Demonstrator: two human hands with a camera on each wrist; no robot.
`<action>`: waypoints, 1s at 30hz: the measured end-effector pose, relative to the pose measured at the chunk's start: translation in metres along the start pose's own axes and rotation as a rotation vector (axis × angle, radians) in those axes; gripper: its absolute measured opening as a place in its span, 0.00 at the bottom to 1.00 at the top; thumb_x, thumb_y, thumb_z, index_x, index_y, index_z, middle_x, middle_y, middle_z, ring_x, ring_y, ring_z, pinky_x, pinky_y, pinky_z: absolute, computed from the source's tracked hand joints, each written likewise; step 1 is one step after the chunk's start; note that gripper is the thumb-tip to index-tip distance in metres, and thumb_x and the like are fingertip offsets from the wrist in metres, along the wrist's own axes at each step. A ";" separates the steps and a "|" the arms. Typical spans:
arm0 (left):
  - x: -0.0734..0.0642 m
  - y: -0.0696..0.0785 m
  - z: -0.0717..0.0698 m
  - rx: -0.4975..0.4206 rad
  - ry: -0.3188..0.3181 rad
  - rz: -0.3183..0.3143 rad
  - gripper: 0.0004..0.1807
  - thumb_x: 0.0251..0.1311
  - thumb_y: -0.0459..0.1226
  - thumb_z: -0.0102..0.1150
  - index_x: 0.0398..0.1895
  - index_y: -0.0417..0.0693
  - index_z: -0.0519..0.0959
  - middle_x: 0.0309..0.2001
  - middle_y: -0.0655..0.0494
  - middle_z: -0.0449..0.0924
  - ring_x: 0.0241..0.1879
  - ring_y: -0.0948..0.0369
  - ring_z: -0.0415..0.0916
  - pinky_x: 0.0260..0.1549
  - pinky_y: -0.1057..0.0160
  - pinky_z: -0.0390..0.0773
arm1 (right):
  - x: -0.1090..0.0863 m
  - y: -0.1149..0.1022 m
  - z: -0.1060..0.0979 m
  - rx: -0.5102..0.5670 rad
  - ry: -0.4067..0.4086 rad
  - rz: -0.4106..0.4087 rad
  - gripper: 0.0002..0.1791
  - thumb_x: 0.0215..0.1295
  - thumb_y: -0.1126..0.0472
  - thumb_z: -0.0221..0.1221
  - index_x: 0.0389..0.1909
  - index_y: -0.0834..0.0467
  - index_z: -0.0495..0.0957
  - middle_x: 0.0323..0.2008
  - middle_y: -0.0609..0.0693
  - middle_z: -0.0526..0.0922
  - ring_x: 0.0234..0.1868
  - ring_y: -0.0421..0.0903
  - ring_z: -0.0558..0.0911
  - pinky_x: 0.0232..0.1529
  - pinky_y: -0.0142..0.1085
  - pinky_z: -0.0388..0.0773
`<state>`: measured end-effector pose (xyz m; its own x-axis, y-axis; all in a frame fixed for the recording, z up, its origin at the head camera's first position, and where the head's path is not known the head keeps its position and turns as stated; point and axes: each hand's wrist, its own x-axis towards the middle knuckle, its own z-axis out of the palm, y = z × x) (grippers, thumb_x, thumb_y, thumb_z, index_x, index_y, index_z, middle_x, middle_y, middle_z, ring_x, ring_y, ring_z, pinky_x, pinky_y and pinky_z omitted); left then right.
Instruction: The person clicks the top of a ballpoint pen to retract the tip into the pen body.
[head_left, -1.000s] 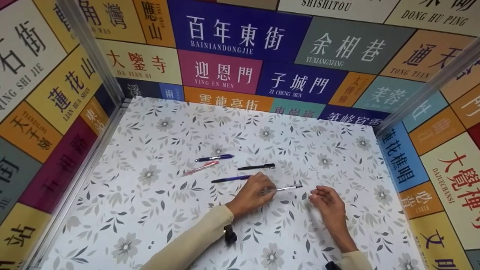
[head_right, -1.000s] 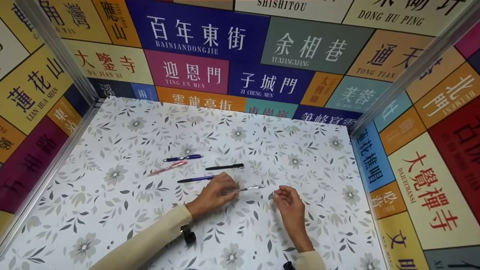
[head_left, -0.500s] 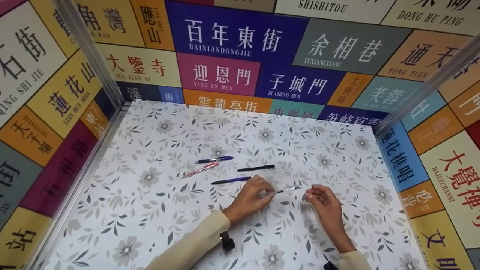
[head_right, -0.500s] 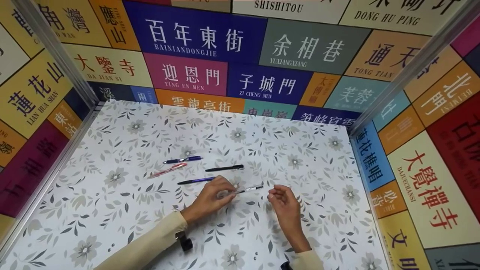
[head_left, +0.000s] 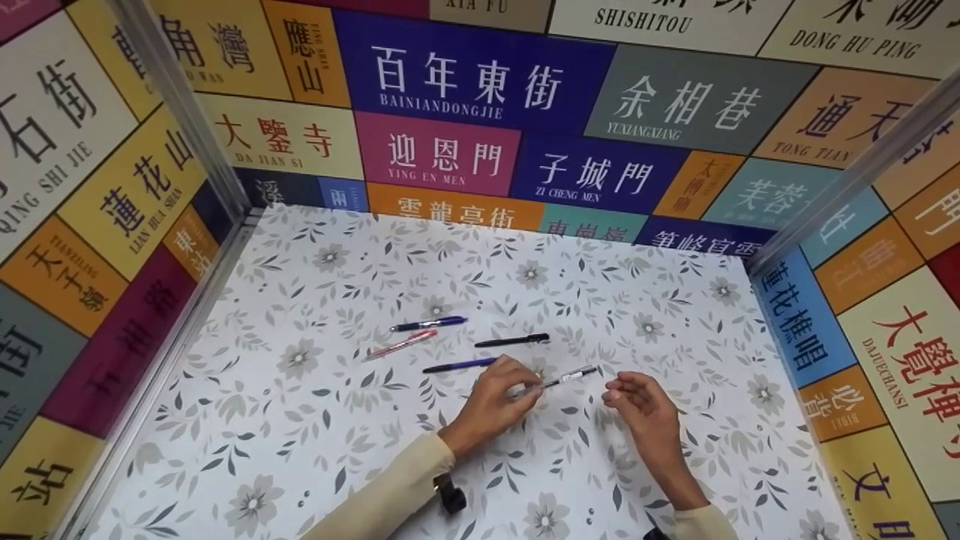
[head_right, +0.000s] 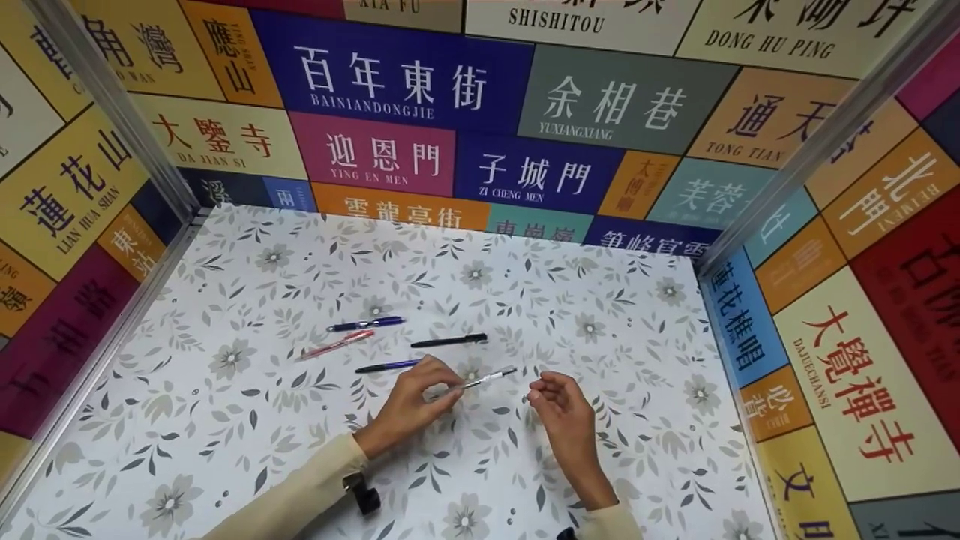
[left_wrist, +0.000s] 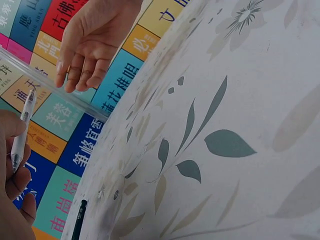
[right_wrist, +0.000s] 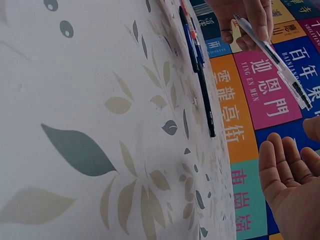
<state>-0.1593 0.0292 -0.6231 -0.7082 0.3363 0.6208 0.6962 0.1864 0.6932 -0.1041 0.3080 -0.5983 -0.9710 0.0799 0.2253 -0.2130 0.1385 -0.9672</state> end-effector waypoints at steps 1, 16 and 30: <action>-0.001 0.000 0.000 -0.003 0.007 -0.002 0.03 0.68 0.31 0.74 0.42 0.46 0.91 0.41 0.56 0.89 0.45 0.56 0.82 0.50 0.58 0.82 | 0.000 0.000 0.000 0.006 -0.004 -0.007 0.17 0.77 0.75 0.63 0.62 0.73 0.77 0.51 0.76 0.82 0.47 0.48 0.90 0.51 0.36 0.88; -0.004 0.011 0.001 -0.075 0.076 -0.061 0.03 0.71 0.32 0.73 0.44 0.44 0.92 0.43 0.55 0.89 0.45 0.58 0.81 0.51 0.60 0.81 | 0.003 -0.007 0.010 0.055 -0.028 -0.084 0.18 0.74 0.78 0.63 0.61 0.79 0.75 0.49 0.76 0.83 0.46 0.49 0.90 0.50 0.36 0.88; -0.002 0.021 0.011 -0.103 0.152 -0.050 0.09 0.65 0.28 0.77 0.44 0.48 0.92 0.41 0.54 0.89 0.44 0.54 0.82 0.48 0.59 0.81 | 0.008 -0.022 0.024 0.116 -0.084 -0.140 0.19 0.76 0.78 0.62 0.63 0.80 0.73 0.50 0.76 0.81 0.48 0.50 0.90 0.51 0.36 0.88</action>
<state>-0.1416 0.0428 -0.6138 -0.7564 0.1841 0.6277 0.6498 0.1014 0.7533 -0.1098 0.2823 -0.5780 -0.9357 -0.0157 0.3526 -0.3529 0.0276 -0.9353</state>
